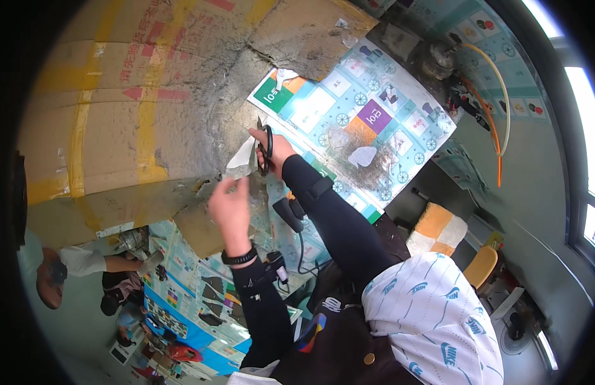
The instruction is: Cutting out paper components or pattern materials from a large box/sheet using scissors in a workshop environment.
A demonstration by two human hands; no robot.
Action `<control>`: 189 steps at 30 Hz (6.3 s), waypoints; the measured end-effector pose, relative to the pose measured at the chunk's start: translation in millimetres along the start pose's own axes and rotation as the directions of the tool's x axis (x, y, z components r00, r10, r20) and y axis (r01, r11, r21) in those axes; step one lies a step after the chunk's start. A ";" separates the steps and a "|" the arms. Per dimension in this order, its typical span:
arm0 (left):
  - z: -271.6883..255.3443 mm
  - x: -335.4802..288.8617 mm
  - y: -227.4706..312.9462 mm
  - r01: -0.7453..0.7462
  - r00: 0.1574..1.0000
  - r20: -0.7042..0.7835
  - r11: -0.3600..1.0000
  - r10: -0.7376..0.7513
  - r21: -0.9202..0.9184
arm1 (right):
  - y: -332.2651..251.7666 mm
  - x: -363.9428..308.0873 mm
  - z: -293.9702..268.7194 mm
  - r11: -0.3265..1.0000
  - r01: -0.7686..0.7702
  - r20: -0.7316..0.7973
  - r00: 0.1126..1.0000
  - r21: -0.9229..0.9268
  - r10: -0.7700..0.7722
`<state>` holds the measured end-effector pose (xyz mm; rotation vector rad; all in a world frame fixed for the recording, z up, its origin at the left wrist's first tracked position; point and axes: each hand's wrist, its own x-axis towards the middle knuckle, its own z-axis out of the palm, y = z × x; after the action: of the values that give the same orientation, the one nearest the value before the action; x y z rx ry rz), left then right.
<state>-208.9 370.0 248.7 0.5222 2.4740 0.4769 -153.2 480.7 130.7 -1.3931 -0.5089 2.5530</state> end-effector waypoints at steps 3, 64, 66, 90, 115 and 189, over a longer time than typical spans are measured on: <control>-13.6 14.0 1.8 -0.463 0.723 -0.192 0.672 0.663 0.577 | -1.9 -2.9 4.2 0.994 -0.087 0.075 0.994 0.063 0.082; -54.6 73.7 31.3 -0.701 0.679 0.070 0.616 0.731 0.359 | -24.5 -5.8 11.2 0.986 -0.156 0.210 0.968 0.057 0.141; -64.2 72.5 24.2 -0.674 0.705 0.035 0.653 0.708 0.346 | -13.5 -25.7 21.6 0.997 -0.073 0.197 0.977 -0.022 0.075; -72.3 72.1 -9.3 -0.559 0.760 -0.211 0.783 0.615 0.272 | -29.9 -37.6 24.3 0.979 -0.164 0.302 0.945 0.121 0.121; -57.7 78.1 -28.3 -0.358 0.819 -0.364 0.891 0.444 0.279 | -39.4 -80.5 -48.1 0.929 0.091 0.499 0.860 -0.358 0.107; -65.1 31.7 -38.5 -0.338 0.824 -0.395 0.911 0.407 0.235 | -130.5 97.0 -30.2 -0.160 0.768 0.689 0.436 -0.620 -0.579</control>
<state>-281.5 337.2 268.4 1.0856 2.8601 0.6127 -180.1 638.9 90.4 -0.5216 -2.3016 1.2301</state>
